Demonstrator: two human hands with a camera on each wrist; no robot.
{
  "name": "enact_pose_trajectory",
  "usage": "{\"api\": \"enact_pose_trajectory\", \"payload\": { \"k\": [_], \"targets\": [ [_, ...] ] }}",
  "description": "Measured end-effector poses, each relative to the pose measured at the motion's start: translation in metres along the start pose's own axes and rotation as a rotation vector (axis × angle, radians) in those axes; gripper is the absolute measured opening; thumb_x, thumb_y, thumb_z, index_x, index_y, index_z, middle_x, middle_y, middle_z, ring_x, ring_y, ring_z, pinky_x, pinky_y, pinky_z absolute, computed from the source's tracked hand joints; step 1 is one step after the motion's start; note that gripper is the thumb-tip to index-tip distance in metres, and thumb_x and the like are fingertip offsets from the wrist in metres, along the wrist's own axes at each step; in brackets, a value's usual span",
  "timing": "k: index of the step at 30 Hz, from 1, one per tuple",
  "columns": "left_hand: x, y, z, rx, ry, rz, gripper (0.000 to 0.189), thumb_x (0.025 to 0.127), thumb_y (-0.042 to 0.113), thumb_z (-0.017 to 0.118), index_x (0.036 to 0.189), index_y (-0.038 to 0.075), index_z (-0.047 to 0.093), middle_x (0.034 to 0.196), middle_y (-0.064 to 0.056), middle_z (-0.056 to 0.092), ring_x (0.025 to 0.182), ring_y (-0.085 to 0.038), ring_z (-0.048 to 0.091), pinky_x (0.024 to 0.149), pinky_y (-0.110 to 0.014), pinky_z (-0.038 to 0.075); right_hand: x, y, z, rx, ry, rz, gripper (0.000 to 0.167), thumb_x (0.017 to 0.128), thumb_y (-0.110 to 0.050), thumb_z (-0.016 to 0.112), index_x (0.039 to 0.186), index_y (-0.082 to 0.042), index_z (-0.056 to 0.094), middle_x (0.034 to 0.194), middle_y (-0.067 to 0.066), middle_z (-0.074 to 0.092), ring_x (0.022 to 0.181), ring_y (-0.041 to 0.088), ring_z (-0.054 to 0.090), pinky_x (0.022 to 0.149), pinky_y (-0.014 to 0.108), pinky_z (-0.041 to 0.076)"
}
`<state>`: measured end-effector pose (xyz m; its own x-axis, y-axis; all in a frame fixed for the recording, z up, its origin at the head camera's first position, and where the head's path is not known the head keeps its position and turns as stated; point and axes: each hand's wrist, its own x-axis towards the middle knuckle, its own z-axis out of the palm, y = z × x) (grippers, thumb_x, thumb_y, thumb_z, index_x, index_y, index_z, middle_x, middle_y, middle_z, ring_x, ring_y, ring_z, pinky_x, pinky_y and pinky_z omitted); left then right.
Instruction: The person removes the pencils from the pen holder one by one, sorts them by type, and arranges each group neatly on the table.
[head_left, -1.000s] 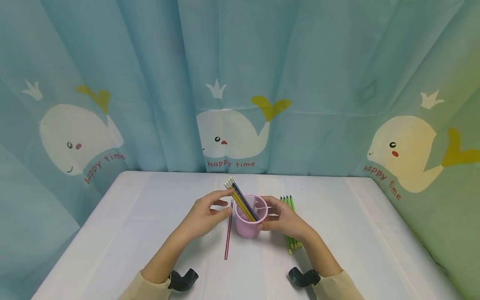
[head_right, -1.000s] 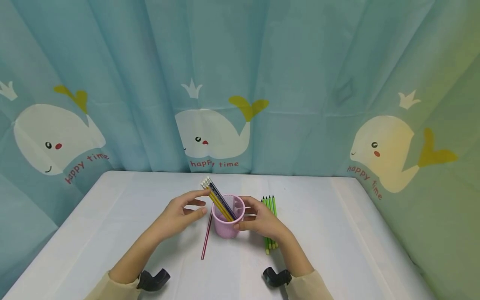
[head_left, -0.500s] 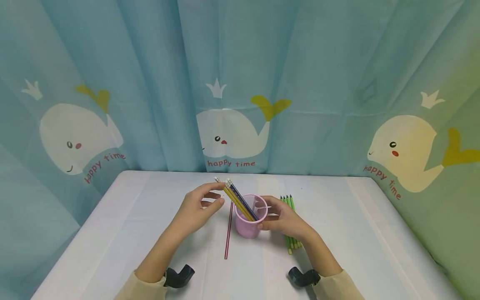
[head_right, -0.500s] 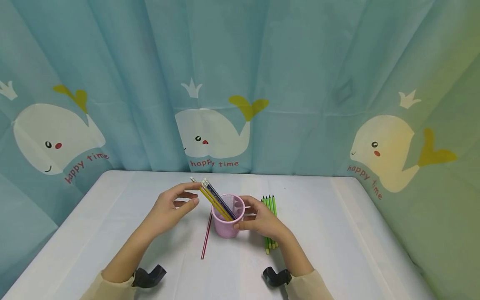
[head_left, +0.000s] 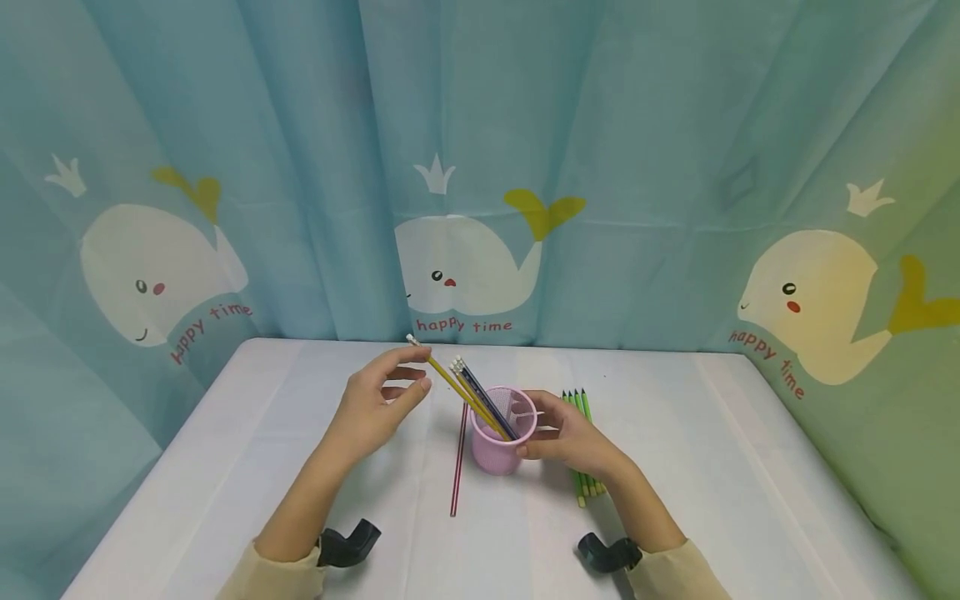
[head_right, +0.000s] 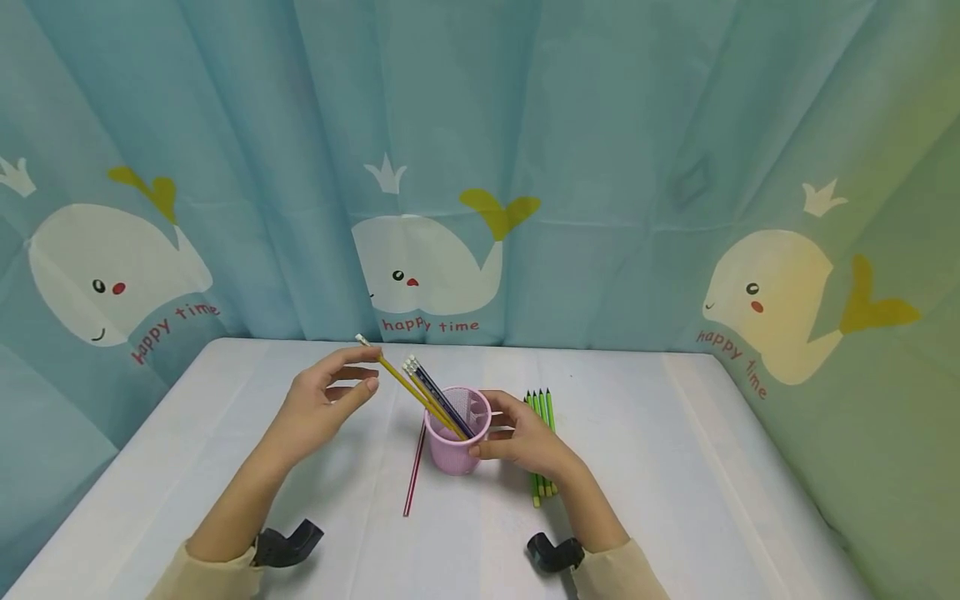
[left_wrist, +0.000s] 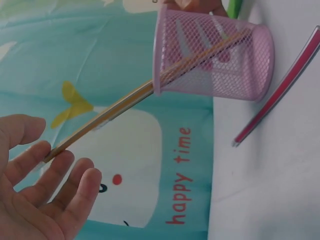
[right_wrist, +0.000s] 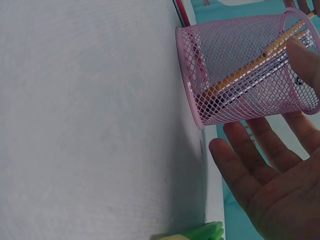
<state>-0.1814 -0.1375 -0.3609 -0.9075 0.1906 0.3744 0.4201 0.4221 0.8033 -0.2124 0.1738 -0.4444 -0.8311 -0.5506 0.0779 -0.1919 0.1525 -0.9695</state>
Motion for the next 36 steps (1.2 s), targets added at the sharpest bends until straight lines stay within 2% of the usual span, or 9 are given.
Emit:
{"api": "enact_pose_trajectory", "payload": {
  "k": [7,16,19,22,25,30,36],
  "targets": [
    [0.0003,0.0025,-0.0069,-0.062,0.076,0.040,0.036,0.096,0.013,0.067,0.131,0.010,0.061,0.131,-0.005,0.063,0.110,-0.023,0.066,0.086,-0.025,0.059,0.0004,0.0001,0.0004,0.012,-0.005,-0.004,0.074,0.078,-0.007,0.084,0.143,-0.007,0.049,0.137,0.018,0.055,0.122,0.042,0.056,0.105,0.049,0.050],
    [0.0004,0.0050,-0.0078,-0.215,0.232,0.086,0.034,0.093,0.003,0.068,0.126,0.007,0.061,0.124,-0.009,0.063,0.105,-0.016,0.063,0.083,-0.020,0.058,0.0004,0.0031,0.0004,0.001,-0.007,-0.005,0.074,0.078,-0.008,0.084,0.143,-0.007,0.049,0.136,0.018,0.056,0.121,0.040,0.057,0.104,0.048,0.051],
    [0.0014,0.0058,-0.0069,-0.245,0.260,0.110,0.032,0.092,0.001,0.068,0.123,0.005,0.061,0.120,-0.011,0.063,0.101,-0.016,0.064,0.080,-0.020,0.059,0.0000,0.0033,-0.0002,0.003,-0.007,-0.009,0.073,0.078,-0.007,0.083,0.143,-0.006,0.049,0.136,0.017,0.056,0.121,0.039,0.057,0.105,0.048,0.051],
    [0.0018,0.0068,-0.0061,-0.255,0.247,0.117,0.030,0.093,0.001,0.067,0.122,0.005,0.060,0.118,-0.010,0.063,0.098,-0.018,0.063,0.077,-0.021,0.060,0.0002,0.0018,-0.0004,0.000,-0.005,-0.009,0.074,0.078,-0.008,0.084,0.143,-0.007,0.049,0.136,0.017,0.056,0.121,0.039,0.057,0.105,0.047,0.051],
    [0.0020,0.0070,-0.0047,-0.251,0.205,0.113,0.027,0.095,0.003,0.065,0.121,0.006,0.060,0.118,-0.010,0.062,0.096,-0.019,0.064,0.076,-0.023,0.060,0.0004,0.0011,-0.0004,-0.004,-0.003,-0.004,0.073,0.078,-0.008,0.084,0.143,-0.007,0.049,0.136,0.016,0.056,0.121,0.038,0.057,0.105,0.048,0.050],
    [0.0028,0.0024,-0.0027,-0.239,0.142,0.137,0.024,0.097,-0.001,0.060,0.121,0.004,0.059,0.118,-0.013,0.064,0.100,-0.020,0.067,0.082,-0.025,0.060,0.0002,0.0018,0.0001,0.004,-0.003,-0.002,0.072,0.078,-0.008,0.084,0.142,-0.008,0.050,0.136,0.017,0.056,0.122,0.039,0.057,0.105,0.051,0.049],
    [0.0034,-0.0024,-0.0007,-0.217,0.121,0.156,0.024,0.097,-0.002,0.059,0.121,0.004,0.059,0.118,-0.013,0.065,0.100,-0.016,0.068,0.082,-0.025,0.060,0.0005,0.0005,0.0003,0.005,-0.005,-0.005,0.073,0.078,-0.008,0.084,0.142,-0.007,0.049,0.136,0.018,0.055,0.122,0.040,0.056,0.105,0.050,0.049]
  ]
}}
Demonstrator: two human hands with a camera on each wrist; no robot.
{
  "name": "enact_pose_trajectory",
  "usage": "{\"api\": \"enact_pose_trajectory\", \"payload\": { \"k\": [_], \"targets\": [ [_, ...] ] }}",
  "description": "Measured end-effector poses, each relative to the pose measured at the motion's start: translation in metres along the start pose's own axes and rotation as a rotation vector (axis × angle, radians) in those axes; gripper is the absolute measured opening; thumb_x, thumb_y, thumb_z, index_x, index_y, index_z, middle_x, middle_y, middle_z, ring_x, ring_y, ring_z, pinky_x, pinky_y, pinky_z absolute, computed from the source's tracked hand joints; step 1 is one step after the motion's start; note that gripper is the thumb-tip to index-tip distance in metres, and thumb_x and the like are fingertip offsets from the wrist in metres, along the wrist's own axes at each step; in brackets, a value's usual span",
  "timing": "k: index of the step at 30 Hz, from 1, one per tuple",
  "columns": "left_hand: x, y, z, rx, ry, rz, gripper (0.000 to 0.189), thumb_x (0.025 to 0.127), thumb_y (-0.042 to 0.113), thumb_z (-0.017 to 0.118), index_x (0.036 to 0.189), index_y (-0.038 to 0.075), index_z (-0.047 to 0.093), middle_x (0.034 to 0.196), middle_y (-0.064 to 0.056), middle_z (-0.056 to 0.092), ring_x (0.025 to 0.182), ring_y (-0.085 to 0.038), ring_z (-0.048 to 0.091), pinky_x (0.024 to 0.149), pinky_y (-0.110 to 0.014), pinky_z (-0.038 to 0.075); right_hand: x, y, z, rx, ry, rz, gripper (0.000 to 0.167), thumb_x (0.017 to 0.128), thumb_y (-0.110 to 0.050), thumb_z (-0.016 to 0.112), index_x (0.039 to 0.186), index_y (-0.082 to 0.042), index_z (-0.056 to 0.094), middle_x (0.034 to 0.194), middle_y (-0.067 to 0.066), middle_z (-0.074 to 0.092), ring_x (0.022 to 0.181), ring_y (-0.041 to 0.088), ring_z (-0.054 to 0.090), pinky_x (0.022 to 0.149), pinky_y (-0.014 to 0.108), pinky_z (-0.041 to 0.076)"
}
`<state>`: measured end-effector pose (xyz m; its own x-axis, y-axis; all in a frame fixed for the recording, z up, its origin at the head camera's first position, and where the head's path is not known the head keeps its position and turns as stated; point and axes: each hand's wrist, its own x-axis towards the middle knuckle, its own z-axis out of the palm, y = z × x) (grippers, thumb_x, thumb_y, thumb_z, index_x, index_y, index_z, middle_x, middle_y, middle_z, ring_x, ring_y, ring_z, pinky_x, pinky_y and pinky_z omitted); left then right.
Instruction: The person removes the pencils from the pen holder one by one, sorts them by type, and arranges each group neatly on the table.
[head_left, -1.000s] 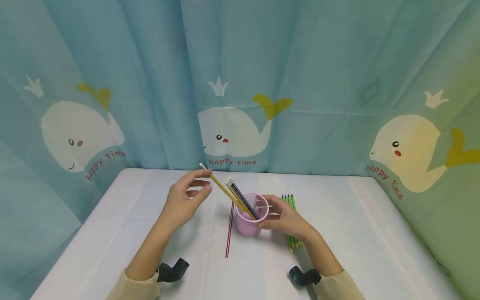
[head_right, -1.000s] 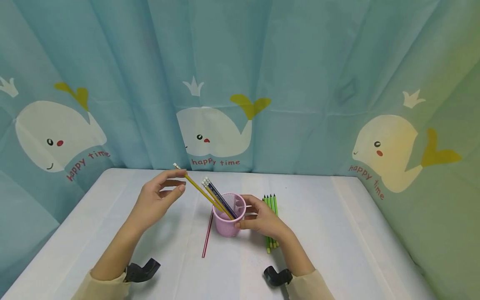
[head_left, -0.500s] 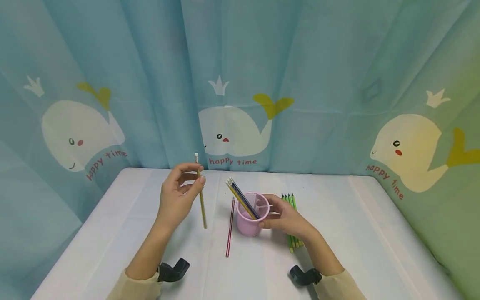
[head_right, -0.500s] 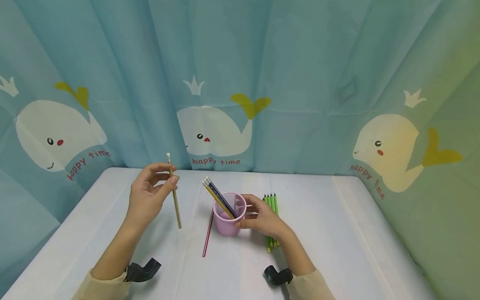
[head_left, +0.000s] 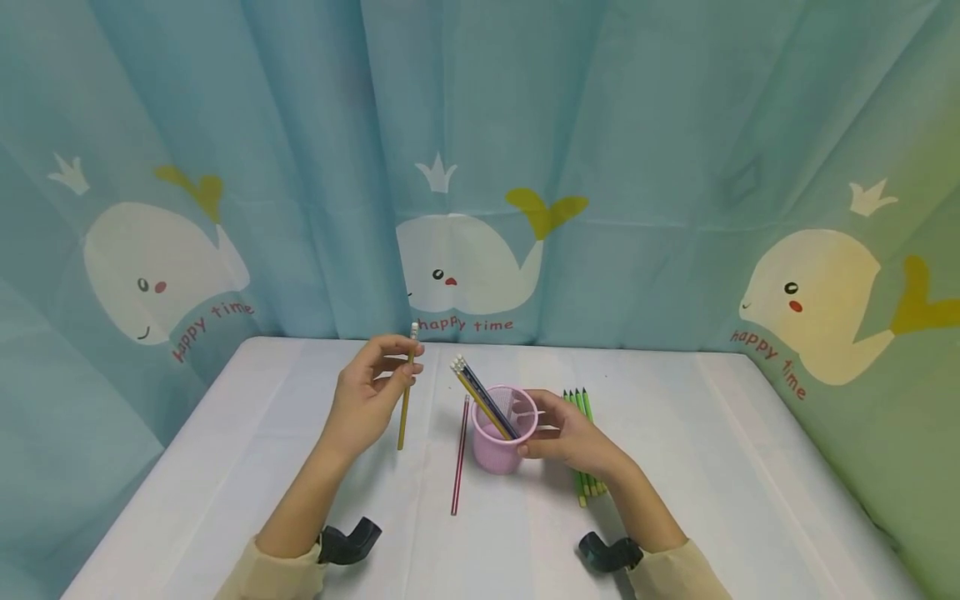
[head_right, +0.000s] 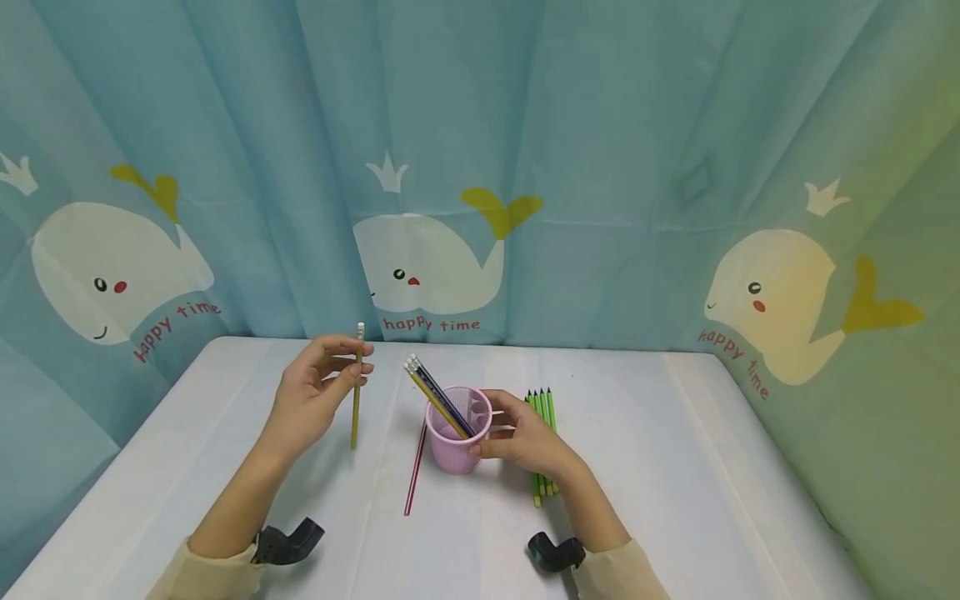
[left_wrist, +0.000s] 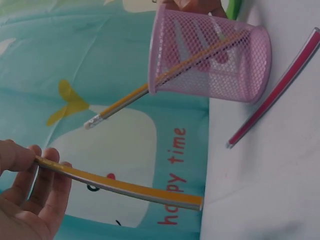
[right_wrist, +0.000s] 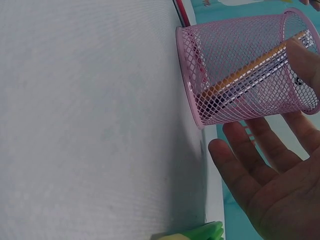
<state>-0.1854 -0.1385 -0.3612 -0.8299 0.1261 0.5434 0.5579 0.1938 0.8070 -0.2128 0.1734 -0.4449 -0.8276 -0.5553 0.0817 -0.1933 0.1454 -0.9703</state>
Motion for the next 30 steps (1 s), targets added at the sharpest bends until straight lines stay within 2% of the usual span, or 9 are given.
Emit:
{"api": "enact_pose_trajectory", "payload": {
  "k": [3,7,12,15,20,23,25,30],
  "targets": [
    [0.000,-0.001,0.000,0.003,0.002,-0.013,0.025,0.097,-0.002,0.060,0.122,0.003,0.059,0.118,-0.014,0.065,0.099,-0.021,0.068,0.082,-0.026,0.061,0.001,-0.001,0.000,-0.006,-0.001,0.000,0.074,0.078,-0.008,0.084,0.142,-0.006,0.049,0.136,0.019,0.055,0.122,0.040,0.056,0.105,0.047,0.051],
    [0.000,-0.003,0.000,0.013,0.004,-0.060,0.027,0.098,-0.002,0.059,0.124,0.004,0.055,0.119,-0.013,0.065,0.099,-0.030,0.069,0.081,-0.027,0.061,0.000,0.000,0.000,-0.012,-0.003,-0.004,0.074,0.078,-0.008,0.084,0.143,-0.006,0.049,0.135,0.019,0.056,0.121,0.041,0.056,0.105,0.050,0.050],
    [0.000,-0.005,0.001,0.003,0.005,-0.126,0.030,0.098,-0.002,0.058,0.126,0.004,0.047,0.119,-0.015,0.064,0.099,-0.034,0.069,0.080,-0.029,0.062,0.000,0.002,-0.001,-0.010,-0.007,-0.009,0.072,0.079,-0.009,0.083,0.143,-0.007,0.049,0.137,0.017,0.055,0.123,0.041,0.056,0.106,0.053,0.048],
    [0.001,-0.006,0.001,-0.028,0.004,-0.181,0.035,0.097,-0.004,0.058,0.128,0.004,0.043,0.120,-0.018,0.064,0.097,-0.030,0.069,0.080,-0.029,0.062,0.000,0.001,-0.001,-0.007,-0.004,-0.007,0.073,0.079,-0.009,0.083,0.143,-0.008,0.049,0.137,0.017,0.055,0.123,0.041,0.056,0.105,0.051,0.050],
    [0.001,-0.010,0.001,-0.066,-0.003,-0.286,0.047,0.095,-0.004,0.058,0.136,0.009,0.040,0.121,-0.017,0.064,0.091,-0.016,0.069,0.078,-0.029,0.062,-0.001,0.000,-0.001,-0.015,-0.004,-0.004,0.073,0.078,-0.009,0.083,0.143,-0.007,0.049,0.136,0.017,0.056,0.122,0.041,0.056,0.104,0.049,0.051],
    [0.001,-0.014,0.002,-0.070,-0.016,-0.325,0.054,0.094,-0.003,0.062,0.141,0.012,0.040,0.121,-0.017,0.064,0.089,-0.015,0.069,0.077,-0.029,0.062,-0.001,0.001,0.000,-0.018,-0.003,0.001,0.074,0.078,-0.009,0.084,0.143,-0.007,0.048,0.136,0.017,0.056,0.121,0.040,0.056,0.104,0.050,0.051],
    [0.001,-0.018,0.002,-0.065,-0.029,-0.340,0.056,0.093,-0.002,0.064,0.142,0.012,0.039,0.121,-0.018,0.064,0.088,-0.018,0.070,0.075,-0.030,0.062,-0.001,0.001,0.000,-0.017,-0.002,0.002,0.074,0.078,-0.009,0.084,0.143,-0.007,0.048,0.136,0.017,0.056,0.122,0.040,0.056,0.104,0.051,0.050],
    [0.000,-0.027,0.003,-0.053,-0.053,-0.371,0.056,0.094,0.000,0.064,0.143,0.011,0.039,0.119,-0.018,0.066,0.091,-0.032,0.070,0.072,-0.031,0.062,0.000,0.000,0.000,-0.015,-0.001,0.000,0.073,0.078,-0.009,0.084,0.143,-0.008,0.049,0.137,0.016,0.056,0.123,0.039,0.056,0.105,0.051,0.049]
  ]
}}
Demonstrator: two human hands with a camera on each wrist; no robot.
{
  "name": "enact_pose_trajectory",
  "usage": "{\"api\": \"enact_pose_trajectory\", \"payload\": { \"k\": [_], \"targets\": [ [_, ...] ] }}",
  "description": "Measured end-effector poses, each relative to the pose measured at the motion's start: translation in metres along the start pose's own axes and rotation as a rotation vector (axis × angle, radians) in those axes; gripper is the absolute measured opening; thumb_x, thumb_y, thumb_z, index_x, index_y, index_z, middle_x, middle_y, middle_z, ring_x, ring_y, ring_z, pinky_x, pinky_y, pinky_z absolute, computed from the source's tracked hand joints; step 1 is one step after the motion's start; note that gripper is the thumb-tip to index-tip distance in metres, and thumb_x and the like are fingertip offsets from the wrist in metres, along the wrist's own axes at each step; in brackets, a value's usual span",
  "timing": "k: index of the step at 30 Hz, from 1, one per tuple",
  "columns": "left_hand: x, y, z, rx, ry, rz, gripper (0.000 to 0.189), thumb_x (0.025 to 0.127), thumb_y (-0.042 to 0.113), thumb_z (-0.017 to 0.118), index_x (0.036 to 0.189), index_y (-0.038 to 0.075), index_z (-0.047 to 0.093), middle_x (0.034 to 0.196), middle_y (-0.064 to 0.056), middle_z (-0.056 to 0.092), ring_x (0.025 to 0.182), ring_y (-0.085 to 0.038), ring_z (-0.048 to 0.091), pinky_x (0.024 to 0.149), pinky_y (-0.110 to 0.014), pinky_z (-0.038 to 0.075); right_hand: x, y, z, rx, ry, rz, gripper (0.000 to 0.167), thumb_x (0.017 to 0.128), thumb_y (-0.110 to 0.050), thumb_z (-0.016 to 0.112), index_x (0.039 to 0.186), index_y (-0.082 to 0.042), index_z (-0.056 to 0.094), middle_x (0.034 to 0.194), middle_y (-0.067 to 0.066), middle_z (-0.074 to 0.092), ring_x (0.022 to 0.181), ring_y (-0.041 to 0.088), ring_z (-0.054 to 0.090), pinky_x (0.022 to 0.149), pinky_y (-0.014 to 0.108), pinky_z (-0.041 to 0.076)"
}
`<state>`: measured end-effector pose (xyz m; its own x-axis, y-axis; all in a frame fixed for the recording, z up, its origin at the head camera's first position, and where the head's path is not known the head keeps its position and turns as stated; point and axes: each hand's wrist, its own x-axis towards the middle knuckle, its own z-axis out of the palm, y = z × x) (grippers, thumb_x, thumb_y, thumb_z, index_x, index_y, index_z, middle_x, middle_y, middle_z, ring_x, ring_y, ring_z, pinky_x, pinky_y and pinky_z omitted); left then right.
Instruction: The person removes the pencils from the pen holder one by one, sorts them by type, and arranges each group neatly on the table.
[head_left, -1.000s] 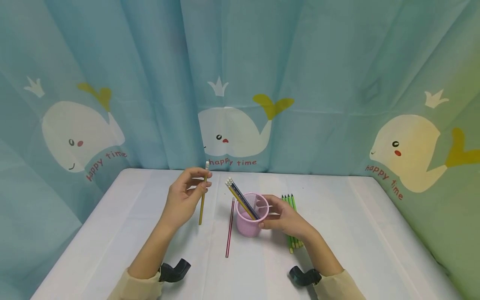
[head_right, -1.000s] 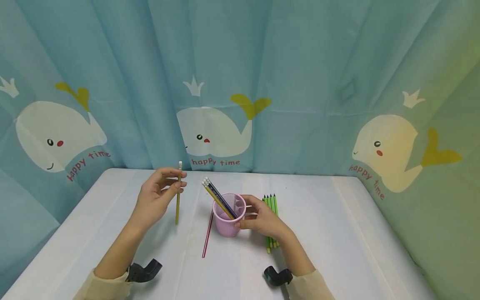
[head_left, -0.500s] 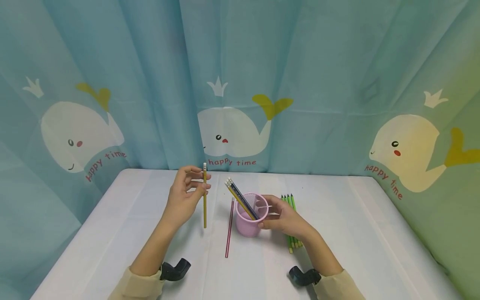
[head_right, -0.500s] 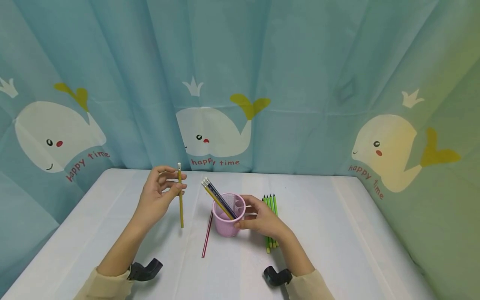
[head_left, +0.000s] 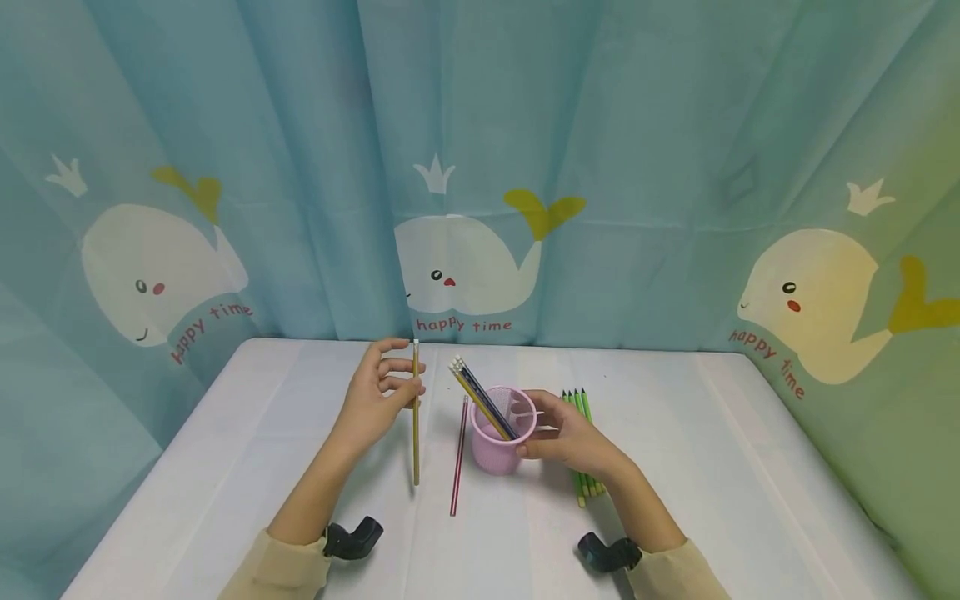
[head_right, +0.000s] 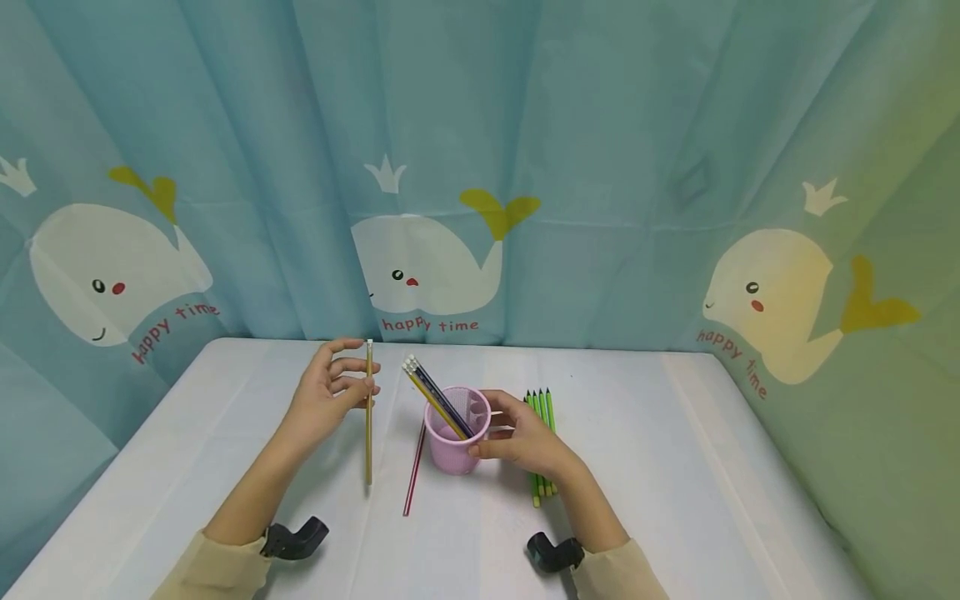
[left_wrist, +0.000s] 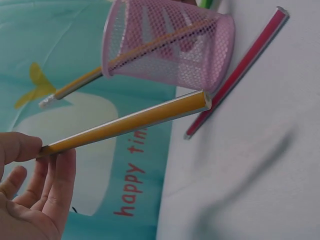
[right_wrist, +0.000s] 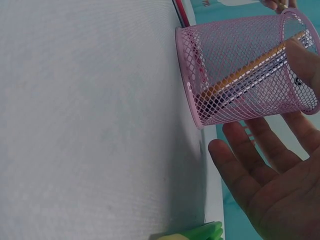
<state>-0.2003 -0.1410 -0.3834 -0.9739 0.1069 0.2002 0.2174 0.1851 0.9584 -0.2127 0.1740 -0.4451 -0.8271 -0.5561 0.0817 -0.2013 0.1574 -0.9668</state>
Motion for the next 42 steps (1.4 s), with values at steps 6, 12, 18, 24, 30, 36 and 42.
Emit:
{"api": "enact_pose_trajectory", "payload": {
  "k": [6,12,18,24,30,36,42],
  "targets": [
    [0.003,-0.015,0.004,0.001,-0.015,-0.085,0.054,0.095,0.002,0.064,0.143,0.012,0.040,0.121,-0.021,0.064,0.095,-0.039,0.068,0.073,-0.032,0.062,0.000,-0.001,0.001,0.006,-0.002,0.002,0.073,0.078,-0.008,0.084,0.142,-0.007,0.049,0.137,0.015,0.056,0.123,0.038,0.056,0.105,0.051,0.049],
    [0.006,-0.026,0.010,-0.008,-0.027,-0.165,0.053,0.094,0.001,0.063,0.141,0.012,0.041,0.122,-0.026,0.062,0.095,-0.039,0.069,0.071,-0.033,0.062,0.001,-0.002,0.001,0.011,0.001,0.002,0.073,0.077,-0.007,0.084,0.142,-0.006,0.049,0.137,0.016,0.056,0.123,0.039,0.056,0.105,0.049,0.050],
    [0.006,-0.033,0.012,-0.013,-0.033,-0.176,0.052,0.093,0.001,0.064,0.140,0.009,0.043,0.120,-0.028,0.063,0.093,-0.039,0.069,0.069,-0.034,0.062,0.001,-0.002,0.000,0.008,-0.002,-0.001,0.073,0.077,-0.006,0.084,0.142,-0.007,0.049,0.136,0.015,0.056,0.122,0.038,0.056,0.102,0.039,0.053],
    [0.005,-0.039,0.015,-0.003,-0.041,-0.201,0.050,0.093,0.003,0.064,0.139,0.007,0.045,0.119,-0.027,0.064,0.092,-0.037,0.069,0.070,-0.037,0.062,0.000,-0.002,0.000,0.013,0.005,0.006,0.074,0.077,-0.006,0.084,0.142,-0.007,0.049,0.135,0.015,0.056,0.122,0.038,0.056,0.102,0.037,0.053],
    [0.007,-0.045,0.017,0.002,-0.042,-0.233,0.048,0.094,0.003,0.064,0.138,0.009,0.047,0.119,-0.025,0.064,0.091,-0.034,0.070,0.069,-0.037,0.061,0.001,-0.002,0.001,0.031,0.011,-0.004,0.076,0.076,-0.004,0.084,0.143,-0.006,0.048,0.136,0.019,0.055,0.121,0.040,0.055,0.102,0.039,0.053],
    [0.008,-0.053,0.019,0.020,-0.051,-0.272,0.048,0.093,0.001,0.063,0.138,0.009,0.047,0.118,-0.024,0.064,0.088,-0.029,0.070,0.067,-0.033,0.060,0.001,-0.003,0.001,0.028,0.012,0.007,0.076,0.076,-0.004,0.084,0.143,-0.006,0.048,0.135,0.017,0.056,0.122,0.040,0.055,0.102,0.039,0.053],
    [0.005,-0.056,0.020,0.027,-0.071,-0.270,0.050,0.092,-0.002,0.063,0.138,0.006,0.046,0.117,-0.025,0.063,0.084,-0.027,0.070,0.062,-0.028,0.057,0.001,-0.001,0.001,0.017,0.015,0.007,0.075,0.077,-0.005,0.084,0.142,-0.007,0.048,0.135,0.016,0.056,0.122,0.039,0.055,0.103,0.038,0.053]
  ]
}}
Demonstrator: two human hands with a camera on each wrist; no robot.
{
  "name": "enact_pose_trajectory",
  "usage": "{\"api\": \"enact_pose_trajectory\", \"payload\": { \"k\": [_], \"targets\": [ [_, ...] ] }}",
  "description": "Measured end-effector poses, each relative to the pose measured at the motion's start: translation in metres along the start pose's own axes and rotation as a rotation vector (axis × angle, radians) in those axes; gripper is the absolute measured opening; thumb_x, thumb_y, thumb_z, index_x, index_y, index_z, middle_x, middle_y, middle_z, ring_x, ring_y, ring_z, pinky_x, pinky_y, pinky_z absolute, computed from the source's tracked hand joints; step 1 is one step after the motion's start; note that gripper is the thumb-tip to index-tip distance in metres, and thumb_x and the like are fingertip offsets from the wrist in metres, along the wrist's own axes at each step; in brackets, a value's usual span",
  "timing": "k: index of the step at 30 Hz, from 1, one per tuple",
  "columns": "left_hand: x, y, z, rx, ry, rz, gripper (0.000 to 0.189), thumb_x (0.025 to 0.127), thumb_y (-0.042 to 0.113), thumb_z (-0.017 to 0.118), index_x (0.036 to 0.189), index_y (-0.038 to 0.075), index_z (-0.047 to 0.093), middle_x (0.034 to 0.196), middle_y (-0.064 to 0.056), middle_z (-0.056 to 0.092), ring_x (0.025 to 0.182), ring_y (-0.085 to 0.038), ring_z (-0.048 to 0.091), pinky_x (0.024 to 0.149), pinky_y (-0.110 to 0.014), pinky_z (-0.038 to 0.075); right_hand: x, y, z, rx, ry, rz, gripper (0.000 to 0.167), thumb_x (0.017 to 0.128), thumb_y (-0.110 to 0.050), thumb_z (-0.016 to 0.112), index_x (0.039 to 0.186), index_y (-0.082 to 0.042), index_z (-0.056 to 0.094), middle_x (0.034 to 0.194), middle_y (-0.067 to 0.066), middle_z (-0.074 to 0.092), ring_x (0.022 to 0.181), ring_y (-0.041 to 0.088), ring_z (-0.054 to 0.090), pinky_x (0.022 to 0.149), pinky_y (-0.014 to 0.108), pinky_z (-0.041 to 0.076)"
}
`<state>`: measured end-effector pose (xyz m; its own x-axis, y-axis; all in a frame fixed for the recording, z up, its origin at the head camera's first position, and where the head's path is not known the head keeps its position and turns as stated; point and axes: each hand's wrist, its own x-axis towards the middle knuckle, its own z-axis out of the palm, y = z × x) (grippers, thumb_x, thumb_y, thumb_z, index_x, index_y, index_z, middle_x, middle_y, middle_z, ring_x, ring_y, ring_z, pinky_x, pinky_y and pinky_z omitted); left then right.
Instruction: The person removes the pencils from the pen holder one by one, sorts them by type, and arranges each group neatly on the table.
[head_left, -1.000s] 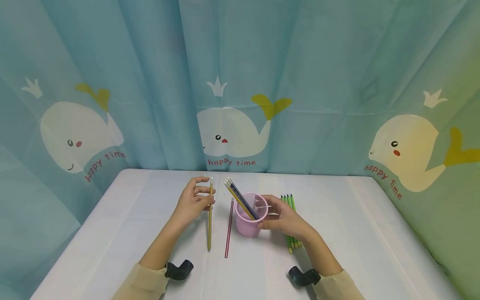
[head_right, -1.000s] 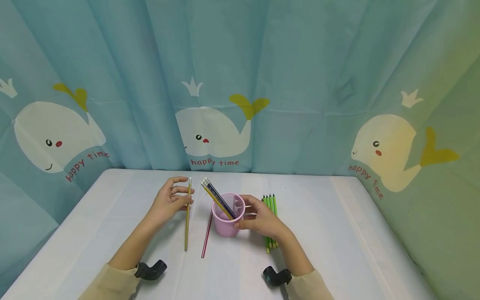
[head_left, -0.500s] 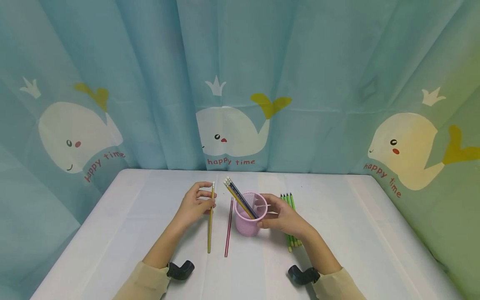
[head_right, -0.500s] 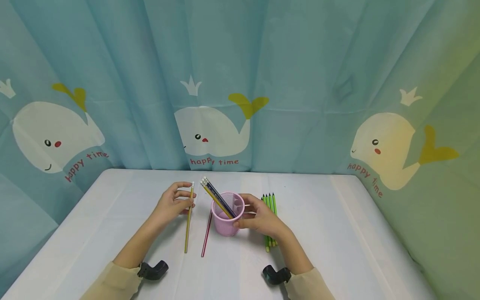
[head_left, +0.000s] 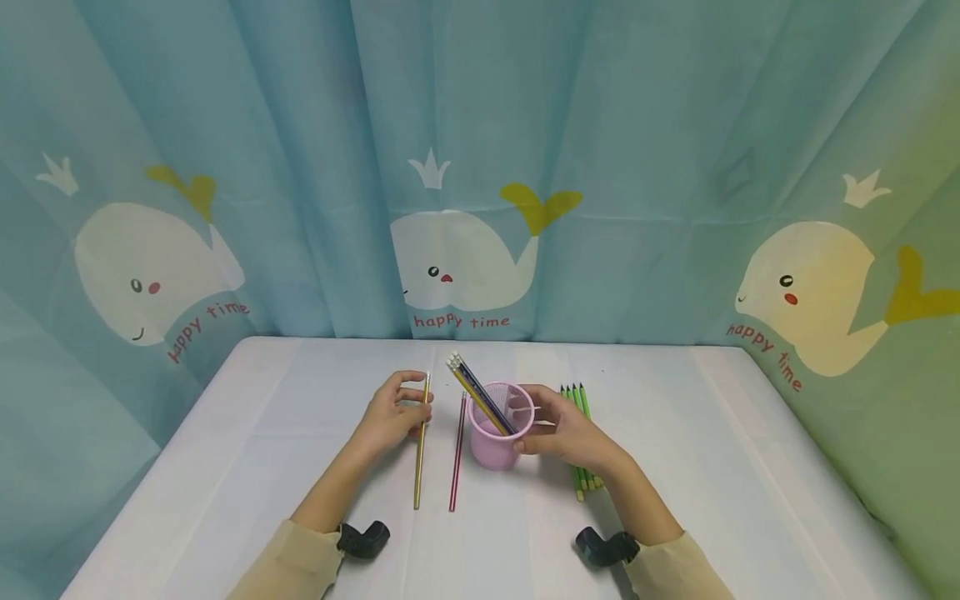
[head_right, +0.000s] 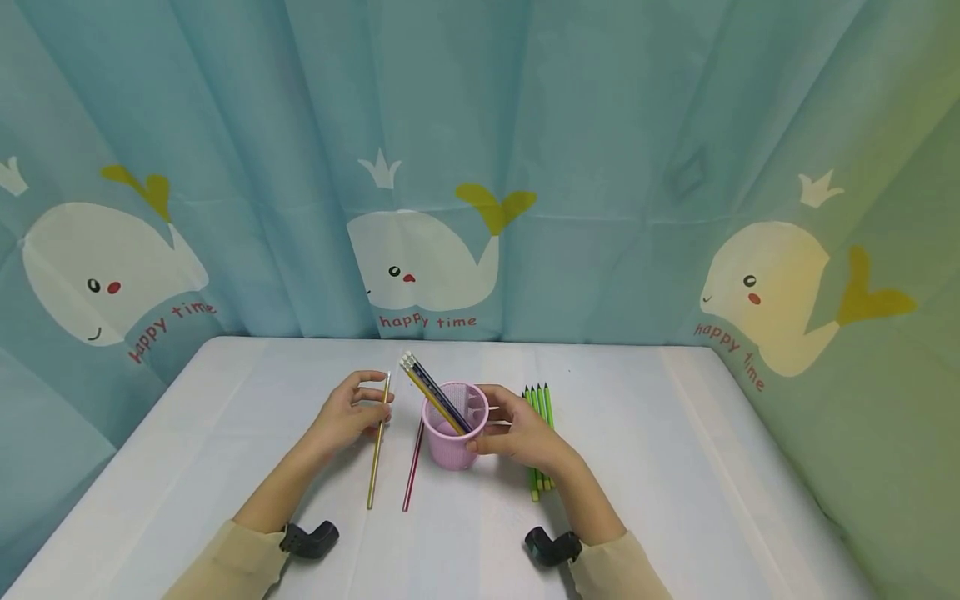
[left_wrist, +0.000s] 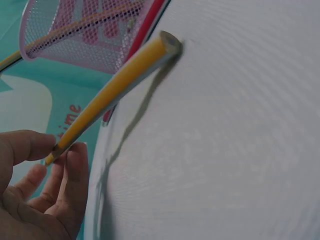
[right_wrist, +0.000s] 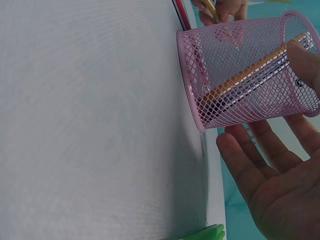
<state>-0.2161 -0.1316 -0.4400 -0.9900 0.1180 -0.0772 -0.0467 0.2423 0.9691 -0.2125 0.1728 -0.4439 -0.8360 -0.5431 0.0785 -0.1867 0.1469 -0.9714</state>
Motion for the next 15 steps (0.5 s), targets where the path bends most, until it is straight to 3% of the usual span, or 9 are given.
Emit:
{"api": "enact_pose_trajectory", "payload": {
  "k": [3,10,15],
  "targets": [
    [0.0011,-0.0028,0.0000,0.010,-0.009,0.000,0.054,0.090,-0.004,0.063,0.140,0.004,0.045,0.118,-0.025,0.063,0.082,-0.025,0.070,0.062,-0.028,0.058,0.0007,-0.0006,-0.0001,0.001,0.005,0.008,0.075,0.076,-0.005,0.084,0.142,-0.007,0.049,0.135,0.015,0.056,0.122,0.038,0.056,0.102,0.036,0.053],
    [0.0024,-0.0080,0.0018,0.083,-0.012,-0.068,0.059,0.085,-0.006,0.067,0.140,0.006,0.049,0.121,-0.020,0.064,0.086,-0.022,0.070,0.066,-0.031,0.061,0.0013,-0.0007,0.0006,0.002,0.006,0.019,0.076,0.075,-0.005,0.085,0.142,-0.006,0.049,0.134,0.016,0.056,0.121,0.036,0.056,0.103,0.039,0.053],
    [0.0020,-0.0093,0.0019,0.085,-0.033,-0.064,0.057,0.083,-0.007,0.070,0.136,0.003,0.052,0.123,-0.023,0.061,0.093,-0.025,0.071,0.071,-0.034,0.063,0.0007,-0.0008,0.0009,-0.005,0.007,0.013,0.076,0.075,-0.005,0.085,0.142,-0.006,0.049,0.134,0.015,0.056,0.121,0.037,0.057,0.103,0.042,0.053]
  ]
}}
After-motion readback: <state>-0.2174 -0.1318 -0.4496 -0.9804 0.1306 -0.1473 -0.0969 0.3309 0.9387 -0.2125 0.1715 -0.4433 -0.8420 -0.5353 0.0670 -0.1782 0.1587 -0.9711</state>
